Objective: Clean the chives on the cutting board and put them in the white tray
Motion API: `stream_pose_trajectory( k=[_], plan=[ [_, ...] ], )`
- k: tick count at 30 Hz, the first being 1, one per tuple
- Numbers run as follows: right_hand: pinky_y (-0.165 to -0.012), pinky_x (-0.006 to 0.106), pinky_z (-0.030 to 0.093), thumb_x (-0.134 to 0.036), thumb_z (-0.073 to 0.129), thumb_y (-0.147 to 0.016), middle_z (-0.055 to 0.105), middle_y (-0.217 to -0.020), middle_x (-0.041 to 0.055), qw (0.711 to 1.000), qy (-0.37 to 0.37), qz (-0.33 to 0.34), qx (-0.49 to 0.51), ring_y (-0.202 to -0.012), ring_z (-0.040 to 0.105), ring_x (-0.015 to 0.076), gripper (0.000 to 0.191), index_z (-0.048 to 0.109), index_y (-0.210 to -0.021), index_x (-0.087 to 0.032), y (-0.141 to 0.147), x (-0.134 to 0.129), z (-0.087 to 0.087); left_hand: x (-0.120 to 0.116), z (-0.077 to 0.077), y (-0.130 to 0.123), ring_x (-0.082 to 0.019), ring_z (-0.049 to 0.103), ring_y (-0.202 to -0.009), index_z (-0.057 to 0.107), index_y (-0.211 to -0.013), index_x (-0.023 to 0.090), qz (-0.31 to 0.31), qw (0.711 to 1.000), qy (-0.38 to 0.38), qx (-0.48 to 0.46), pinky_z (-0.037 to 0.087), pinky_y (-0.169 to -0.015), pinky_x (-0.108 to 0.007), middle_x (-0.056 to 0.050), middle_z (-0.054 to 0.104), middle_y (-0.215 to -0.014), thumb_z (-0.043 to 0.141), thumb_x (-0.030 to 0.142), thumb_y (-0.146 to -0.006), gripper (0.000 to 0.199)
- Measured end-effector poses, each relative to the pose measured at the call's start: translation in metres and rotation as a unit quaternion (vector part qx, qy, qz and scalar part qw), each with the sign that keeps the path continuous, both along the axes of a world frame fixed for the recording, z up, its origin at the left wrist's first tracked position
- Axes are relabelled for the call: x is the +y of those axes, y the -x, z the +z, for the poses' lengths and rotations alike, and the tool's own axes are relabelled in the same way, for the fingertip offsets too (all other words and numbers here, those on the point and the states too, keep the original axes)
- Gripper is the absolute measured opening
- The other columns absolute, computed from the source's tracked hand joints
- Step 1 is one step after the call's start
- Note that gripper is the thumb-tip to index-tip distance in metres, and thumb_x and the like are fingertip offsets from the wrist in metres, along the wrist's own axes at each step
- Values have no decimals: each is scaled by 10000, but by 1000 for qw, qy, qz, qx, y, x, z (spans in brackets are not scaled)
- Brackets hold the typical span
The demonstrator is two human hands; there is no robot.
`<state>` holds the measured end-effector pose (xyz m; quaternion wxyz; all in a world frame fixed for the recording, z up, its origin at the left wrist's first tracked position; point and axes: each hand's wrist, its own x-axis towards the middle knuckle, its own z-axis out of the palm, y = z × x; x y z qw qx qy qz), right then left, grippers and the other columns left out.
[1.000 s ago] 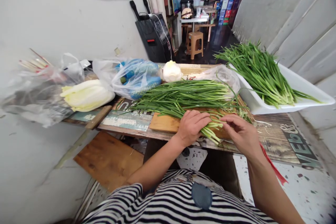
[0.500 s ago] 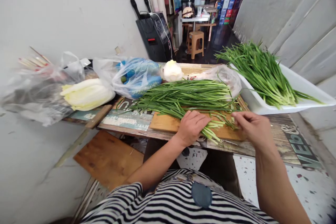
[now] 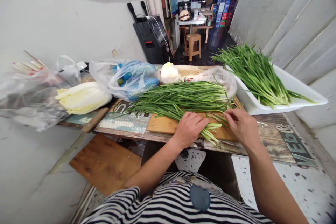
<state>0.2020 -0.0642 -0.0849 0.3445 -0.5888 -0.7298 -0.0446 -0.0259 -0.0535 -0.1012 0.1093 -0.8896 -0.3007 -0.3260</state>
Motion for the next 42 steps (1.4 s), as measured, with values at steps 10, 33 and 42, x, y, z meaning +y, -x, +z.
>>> stream_pose_trajectory(
  k=[10,33,42],
  plan=[
    [-575,318,394,-398,490,-932,716,-754,69,997,46,-54,-15,-645,623,217,308,714,-856,-202,-19,-11,-18,-1,0,-3,-202,506,-831,636,-995,182,36,992,50,110,325,-747,-361,-51,618,-821,465,209,-963,175],
    [-804,421,437,-279,515,-934,582,-955,124,988,-72,-11,-137,-908,481,269,243,723,-1022,-189,5,25,10,-1,1,-3,-207,513,-847,627,-997,195,33,991,65,110,335,-751,-374,-40,617,-830,470,207,-955,163],
    [-824,419,418,-281,504,-958,638,-978,117,979,-98,4,-180,-932,508,271,250,737,-909,-204,4,33,30,-2,0,-1,-186,551,-878,646,-1007,192,24,997,34,61,385,-777,-354,-61,664,-922,438,242,-984,216]
  ],
)
